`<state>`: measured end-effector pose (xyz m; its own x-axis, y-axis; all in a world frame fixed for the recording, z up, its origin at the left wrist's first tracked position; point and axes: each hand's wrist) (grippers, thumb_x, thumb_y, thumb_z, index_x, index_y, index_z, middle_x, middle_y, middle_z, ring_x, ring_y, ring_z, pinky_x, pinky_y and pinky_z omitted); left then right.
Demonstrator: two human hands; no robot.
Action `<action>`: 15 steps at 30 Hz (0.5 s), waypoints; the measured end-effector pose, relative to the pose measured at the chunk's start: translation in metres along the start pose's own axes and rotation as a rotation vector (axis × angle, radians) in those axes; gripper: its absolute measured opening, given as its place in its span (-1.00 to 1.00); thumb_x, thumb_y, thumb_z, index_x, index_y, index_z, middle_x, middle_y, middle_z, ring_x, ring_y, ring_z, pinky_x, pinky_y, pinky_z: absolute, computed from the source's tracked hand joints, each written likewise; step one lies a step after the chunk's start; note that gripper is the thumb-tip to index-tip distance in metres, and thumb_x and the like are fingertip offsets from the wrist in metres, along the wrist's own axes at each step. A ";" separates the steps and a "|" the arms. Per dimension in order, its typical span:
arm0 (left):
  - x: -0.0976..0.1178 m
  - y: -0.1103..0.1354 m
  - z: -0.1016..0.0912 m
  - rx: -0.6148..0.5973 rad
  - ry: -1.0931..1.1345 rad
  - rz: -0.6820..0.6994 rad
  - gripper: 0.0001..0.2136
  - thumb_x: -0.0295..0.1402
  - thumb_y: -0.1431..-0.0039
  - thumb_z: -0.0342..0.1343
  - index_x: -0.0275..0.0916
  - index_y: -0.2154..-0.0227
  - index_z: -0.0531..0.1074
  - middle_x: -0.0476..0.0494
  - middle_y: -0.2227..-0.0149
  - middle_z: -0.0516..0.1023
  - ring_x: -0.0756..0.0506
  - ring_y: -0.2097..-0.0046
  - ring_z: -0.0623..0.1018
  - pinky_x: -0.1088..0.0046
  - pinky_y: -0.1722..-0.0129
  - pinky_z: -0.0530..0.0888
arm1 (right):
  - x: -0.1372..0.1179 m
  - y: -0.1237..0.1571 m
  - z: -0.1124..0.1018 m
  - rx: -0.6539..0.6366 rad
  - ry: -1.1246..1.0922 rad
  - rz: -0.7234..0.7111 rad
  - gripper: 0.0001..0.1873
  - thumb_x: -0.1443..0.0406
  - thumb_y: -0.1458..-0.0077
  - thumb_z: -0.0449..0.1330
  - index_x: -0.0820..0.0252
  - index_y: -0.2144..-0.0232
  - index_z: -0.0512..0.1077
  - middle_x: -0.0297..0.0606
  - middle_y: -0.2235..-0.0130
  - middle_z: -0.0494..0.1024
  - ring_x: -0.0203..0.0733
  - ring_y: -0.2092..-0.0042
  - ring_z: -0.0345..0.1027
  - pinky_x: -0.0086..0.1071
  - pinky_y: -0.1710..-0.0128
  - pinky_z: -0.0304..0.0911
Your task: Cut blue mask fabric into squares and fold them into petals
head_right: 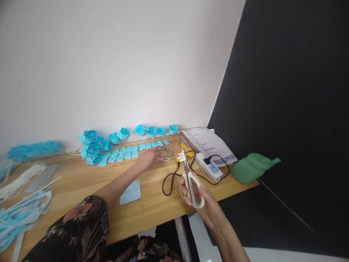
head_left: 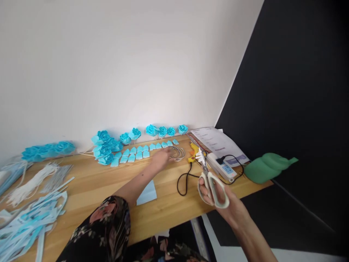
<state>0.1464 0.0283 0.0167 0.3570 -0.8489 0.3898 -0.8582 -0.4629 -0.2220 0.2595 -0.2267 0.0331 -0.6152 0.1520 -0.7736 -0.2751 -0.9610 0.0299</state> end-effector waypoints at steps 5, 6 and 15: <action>0.029 0.037 -0.012 0.129 0.128 -0.055 -0.57 -0.16 -0.26 -0.01 -0.18 -0.14 0.33 -0.26 -0.06 0.44 -0.21 0.02 0.46 0.32 0.06 0.37 | 0.005 -0.001 0.000 0.013 0.014 0.117 -0.57 0.17 -0.13 0.18 0.14 -0.04 0.35 -0.13 0.19 0.52 -0.19 0.33 0.40 -0.34 0.35 0.34; 0.036 0.051 -0.014 0.082 0.257 -0.062 -0.60 -0.12 -0.27 -0.05 -0.18 -0.07 0.39 -0.21 0.02 0.50 -0.16 0.10 0.49 0.37 0.12 0.38 | 0.007 -0.004 0.003 0.012 0.020 0.142 -0.57 0.15 -0.14 0.16 0.16 -0.04 0.36 -0.12 0.20 0.53 -0.16 0.31 0.43 -0.31 0.33 0.36; 0.057 0.141 -0.002 -0.295 1.079 -0.367 -0.50 0.12 -0.13 -0.04 -0.29 0.54 0.32 0.02 0.61 0.32 0.05 0.56 0.30 0.53 0.53 0.21 | 0.036 -0.047 0.036 -0.115 0.362 0.222 -0.54 0.08 -0.14 0.15 0.27 0.02 0.41 -0.12 0.30 0.57 -0.18 0.42 0.46 -0.36 0.44 0.39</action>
<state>0.0451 -0.0852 0.0093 0.2250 0.0445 0.9733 -0.8715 -0.4375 0.2215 0.2239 -0.1676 0.0270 -0.3464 -0.1322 -0.9287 -0.0689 -0.9838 0.1658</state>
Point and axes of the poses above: each hand's wrist, its own y-axis away from the middle knuckle, its own z-axis out of the palm, x = y × z
